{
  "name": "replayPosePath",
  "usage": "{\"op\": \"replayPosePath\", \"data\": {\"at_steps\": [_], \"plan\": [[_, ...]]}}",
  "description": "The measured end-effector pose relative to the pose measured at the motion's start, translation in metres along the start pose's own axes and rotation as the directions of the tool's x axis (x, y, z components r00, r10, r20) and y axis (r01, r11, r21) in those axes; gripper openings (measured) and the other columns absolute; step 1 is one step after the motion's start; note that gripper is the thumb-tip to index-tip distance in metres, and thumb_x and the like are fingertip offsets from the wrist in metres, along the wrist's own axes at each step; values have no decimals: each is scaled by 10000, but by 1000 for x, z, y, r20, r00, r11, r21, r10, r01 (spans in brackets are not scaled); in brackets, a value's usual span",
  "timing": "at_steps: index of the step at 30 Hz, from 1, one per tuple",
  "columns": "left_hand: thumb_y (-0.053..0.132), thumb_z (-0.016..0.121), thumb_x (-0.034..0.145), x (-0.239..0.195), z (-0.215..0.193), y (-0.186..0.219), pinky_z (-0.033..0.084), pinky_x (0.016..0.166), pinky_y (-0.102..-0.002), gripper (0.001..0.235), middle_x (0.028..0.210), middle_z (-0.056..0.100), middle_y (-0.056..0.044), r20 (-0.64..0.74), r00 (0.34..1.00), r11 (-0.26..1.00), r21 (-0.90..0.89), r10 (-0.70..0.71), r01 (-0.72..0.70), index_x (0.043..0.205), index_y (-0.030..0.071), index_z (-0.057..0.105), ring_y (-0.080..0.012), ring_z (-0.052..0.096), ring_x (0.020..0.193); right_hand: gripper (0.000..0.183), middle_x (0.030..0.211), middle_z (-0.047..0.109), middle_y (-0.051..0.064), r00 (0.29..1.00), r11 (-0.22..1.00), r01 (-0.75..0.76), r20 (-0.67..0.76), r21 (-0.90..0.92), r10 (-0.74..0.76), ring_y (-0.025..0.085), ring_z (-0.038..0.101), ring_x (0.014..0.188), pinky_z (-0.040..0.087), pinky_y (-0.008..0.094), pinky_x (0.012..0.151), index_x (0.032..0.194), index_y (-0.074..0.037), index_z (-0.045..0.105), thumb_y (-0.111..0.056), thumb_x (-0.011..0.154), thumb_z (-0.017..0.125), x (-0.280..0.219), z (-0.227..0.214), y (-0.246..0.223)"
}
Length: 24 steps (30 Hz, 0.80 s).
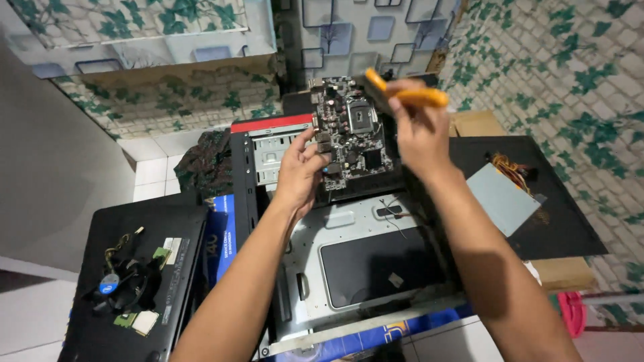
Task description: The person removes a red cable from a computer case and then uses a brush to clean dust off a motherboard. The person holds the motherboard with one hand and brushes it with the other before placing it back into the case.
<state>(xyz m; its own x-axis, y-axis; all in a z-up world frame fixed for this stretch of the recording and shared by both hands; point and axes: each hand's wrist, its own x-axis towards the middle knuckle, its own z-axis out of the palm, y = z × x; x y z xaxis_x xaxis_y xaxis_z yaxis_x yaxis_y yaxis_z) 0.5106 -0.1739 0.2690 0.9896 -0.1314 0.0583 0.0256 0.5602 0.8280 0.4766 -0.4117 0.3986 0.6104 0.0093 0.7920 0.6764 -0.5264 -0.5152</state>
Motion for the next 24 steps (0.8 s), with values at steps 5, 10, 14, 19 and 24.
{"op": "replayPosePath", "data": {"at_steps": [5, 10, 14, 19, 24], "plan": [[-162, 708, 881, -10, 8, 14, 650, 709, -233, 854, 1179, 818, -88, -4, 994, 993, -49, 106, -106, 1693, 10, 508, -152, 751, 922, 114, 1149, 837, 147, 980, 991, 108, 178, -77, -93, 394, 834, 1063, 656, 479, 980, 1239, -45, 819, -26, 1132, 784, -33, -9, -17], [-144, 732, 900, -2, -13, 6, 674, 779, -243, 822, 1138, 814, -87, -40, 990, 990, -28, 135, -136, 1671, 40, 509, -157, 773, 946, 157, 1236, 769, 194, 999, 999, 42, 34, -2, -42, 337, 791, 1036, 639, 449, 950, 1326, 24, 785, -66, 1235, 694, -26, -29, -14], [-151, 709, 890, -5, 4, 12, 659, 774, -247, 809, 1161, 825, -99, 3, 991, 991, 20, 136, -136, 1661, 41, 552, -156, 771, 952, 128, 1276, 705, 142, 999, 998, 30, -35, -58, -32, 314, 765, 1016, 678, 434, 925, 1361, 4, 697, -88, 1291, 644, -30, -21, 3], [-169, 704, 880, -14, 10, 25, 674, 805, -301, 819, 1199, 828, -129, -1, 984, 984, -15, 177, -177, 1660, 46, 576, -180, 779, 981, 109, 982, 838, 136, 977, 998, 38, 214, -54, -26, 339, 843, 914, 641, 392, 832, 1164, -46, 815, -108, 1080, 845, -52, -4, -19], [-175, 698, 896, -8, 1, 21, 687, 865, -332, 816, 1238, 828, -151, 17, 981, 981, -22, 193, -193, 1669, 56, 573, -202, 793, 1031, 150, 1130, 784, 223, 995, 999, 50, 88, -9, -49, 399, 807, 1096, 618, 447, 1006, 1248, 26, 770, -104, 1177, 755, -48, -10, -22]]}}
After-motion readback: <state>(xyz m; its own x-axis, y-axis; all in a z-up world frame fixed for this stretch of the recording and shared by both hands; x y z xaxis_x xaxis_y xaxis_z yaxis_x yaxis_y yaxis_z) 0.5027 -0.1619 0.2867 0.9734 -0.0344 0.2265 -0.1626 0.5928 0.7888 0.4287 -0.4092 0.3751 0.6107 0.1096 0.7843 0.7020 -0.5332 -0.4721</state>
